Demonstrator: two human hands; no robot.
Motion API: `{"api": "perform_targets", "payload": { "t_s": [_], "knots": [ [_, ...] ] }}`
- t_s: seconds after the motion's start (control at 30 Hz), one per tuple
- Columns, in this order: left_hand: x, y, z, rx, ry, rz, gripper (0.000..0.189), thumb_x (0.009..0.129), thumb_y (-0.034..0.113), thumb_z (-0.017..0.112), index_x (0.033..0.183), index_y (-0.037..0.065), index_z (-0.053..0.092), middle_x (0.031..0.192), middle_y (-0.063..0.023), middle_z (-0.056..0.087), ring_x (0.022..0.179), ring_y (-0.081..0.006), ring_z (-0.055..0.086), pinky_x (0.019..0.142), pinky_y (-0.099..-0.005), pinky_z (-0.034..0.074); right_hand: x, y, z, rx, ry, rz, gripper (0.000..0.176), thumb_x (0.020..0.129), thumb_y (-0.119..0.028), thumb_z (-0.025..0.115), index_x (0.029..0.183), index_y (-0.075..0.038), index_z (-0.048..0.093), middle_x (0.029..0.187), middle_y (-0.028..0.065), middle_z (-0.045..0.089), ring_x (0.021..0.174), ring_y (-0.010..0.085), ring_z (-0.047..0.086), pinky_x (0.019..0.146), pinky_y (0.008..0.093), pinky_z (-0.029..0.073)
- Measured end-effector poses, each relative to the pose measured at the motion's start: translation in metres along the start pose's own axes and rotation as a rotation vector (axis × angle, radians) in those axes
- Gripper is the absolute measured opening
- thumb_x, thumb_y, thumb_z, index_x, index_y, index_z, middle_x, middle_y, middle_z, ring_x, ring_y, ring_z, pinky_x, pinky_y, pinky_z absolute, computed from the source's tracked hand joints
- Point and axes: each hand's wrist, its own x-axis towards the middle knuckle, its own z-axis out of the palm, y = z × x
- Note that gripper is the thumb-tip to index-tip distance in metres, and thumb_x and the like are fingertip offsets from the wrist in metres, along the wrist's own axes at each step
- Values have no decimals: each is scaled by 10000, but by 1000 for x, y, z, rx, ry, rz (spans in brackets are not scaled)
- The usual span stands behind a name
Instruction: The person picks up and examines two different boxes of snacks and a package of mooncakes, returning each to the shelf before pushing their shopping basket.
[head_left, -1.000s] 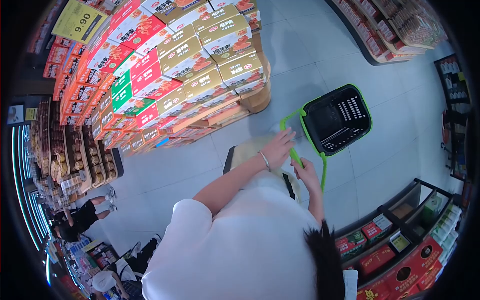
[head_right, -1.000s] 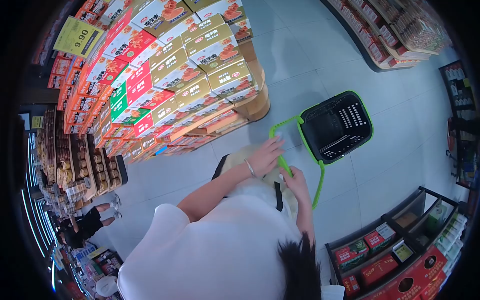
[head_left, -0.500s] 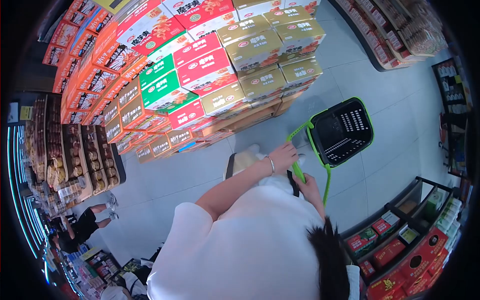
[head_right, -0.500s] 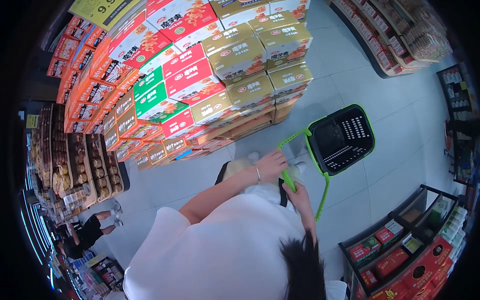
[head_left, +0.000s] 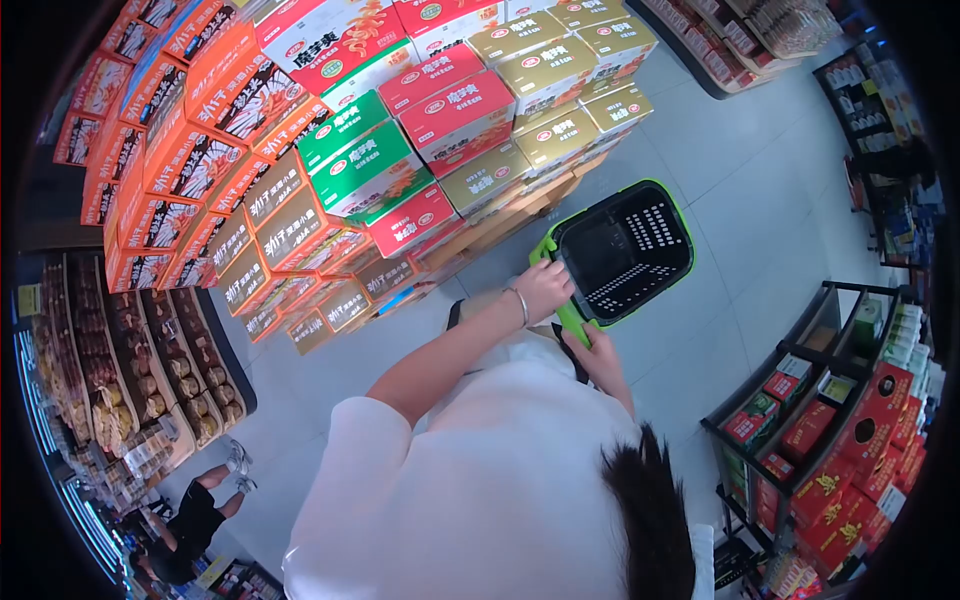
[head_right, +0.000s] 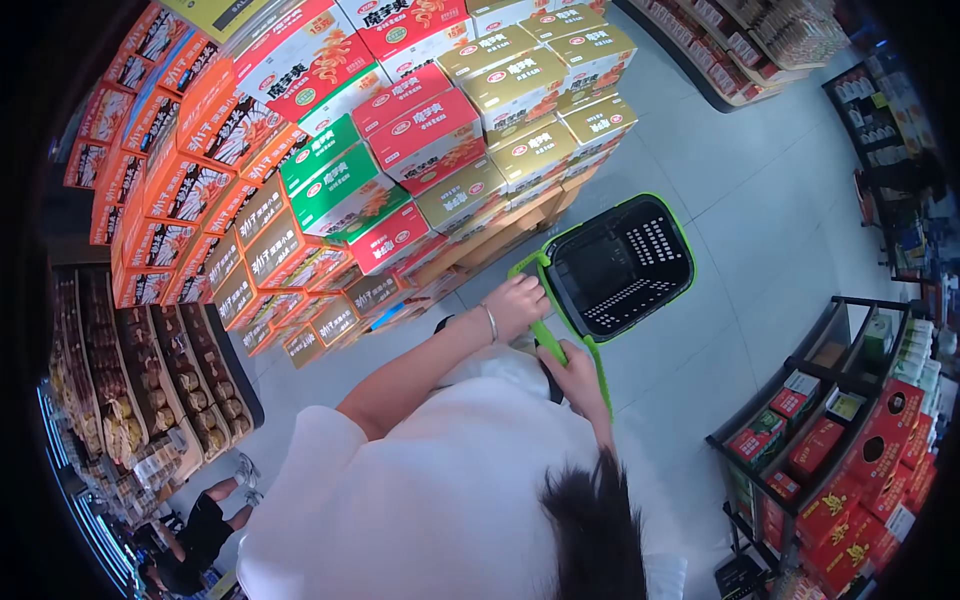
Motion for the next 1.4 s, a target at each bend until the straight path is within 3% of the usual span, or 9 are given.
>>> {"api": "perform_targets", "payload": {
  "t_s": [0.17, 0.3, 0.53, 0.63, 0.77, 0.83, 1.0, 1.3, 1.4],
  "knots": [
    [-34, 22, -15, -114, 326, -27, 151, 647, 90, 647, 784, 53, 597, 836, -84, 563, 900, -281, 542, 974, -436, 410, -14, 3, 14, -96, 3, 25, 314, 909, -297, 619, 888, 15, 606, 659, 117, 559, 605, 165, 512, 578, 359, 428],
    [-75, 44, -8, -116, 209, -95, 67, 703, 101, 617, 744, 66, 578, 796, -94, 543, 906, -283, 532, 1001, -424, 391, -55, 13, 51, 6, 30, -73, 296, 911, -282, 616, 901, 13, 613, 641, 95, 548, 580, 153, 508, 556, 339, 418],
    [-128, 66, -3, -142, 72, -17, 161, 764, 206, 669, 669, 95, 604, 689, -41, 529, 774, -234, 508, 729, -368, 414, -108, 29, 84, 142, -105, 16, 272, 908, -277, 639, 886, -7, 621, 600, 17, 525, 538, 98, 478, 498, 290, 389],
    [-142, 72, 1, -107, 211, -13, 180, 781, 217, 664, 656, 101, 608, 689, -30, 534, 782, -218, 511, 748, -354, 417, -112, 30, 92, 138, -128, 55, 260, 910, -276, 646, 860, -24, 606, 574, -10, 497, 517, 77, 464, 472, 272, 372],
    [-159, 69, -1, -81, 235, -48, 165, 772, 209, 670, 658, 103, 613, 688, -26, 537, 791, -213, 512, 763, -352, 417, -113, 17, 105, 150, -161, 148, 248, 917, -268, 644, 836, -44, 576, 574, -32, 480, 519, 46, 457, 461, 246, 354],
    [-170, 62, -4, -98, 211, -81, 41, 643, 130, 638, 657, 99, 615, 713, -40, 561, 835, -220, 532, 800, -350, 419, -111, 11, 118, 165, -166, 142, 248, 918, -270, 642, 843, -42, 579, 577, -37, 481, 519, 46, 451, 461, 245, 348],
    [-213, 21, -4, -96, 143, -129, 34, 656, 130, 632, 666, 98, 628, 740, -43, 589, 859, -224, 546, 833, -363, 441, -99, -7, 170, 119, -164, 164, 250, 923, -275, 635, 858, -39, 584, 590, -47, 480, 519, 48, 432, 463, 246, 334],
    [-273, -30, -7, -175, 176, -27, 53, 700, 172, 610, 694, 125, 634, 746, -18, 540, 850, -208, 529, 832, -361, 451, -94, -44, 239, 63, -126, 215, 239, 934, -261, 623, 828, -53, 575, 632, -42, 488, 569, 54, 410, 509, 248, 321],
    [-279, -35, -3, -184, 124, 3, 43, 705, 161, 611, 687, 126, 628, 762, -19, 570, 866, -212, 543, 833, -360, 449, -100, -52, 248, 12, -80, 220, 309, 912, -291, 639, 894, 13, 588, 662, 23, 549, 623, 95, 466, 571, 293, 408]
  ]
}}
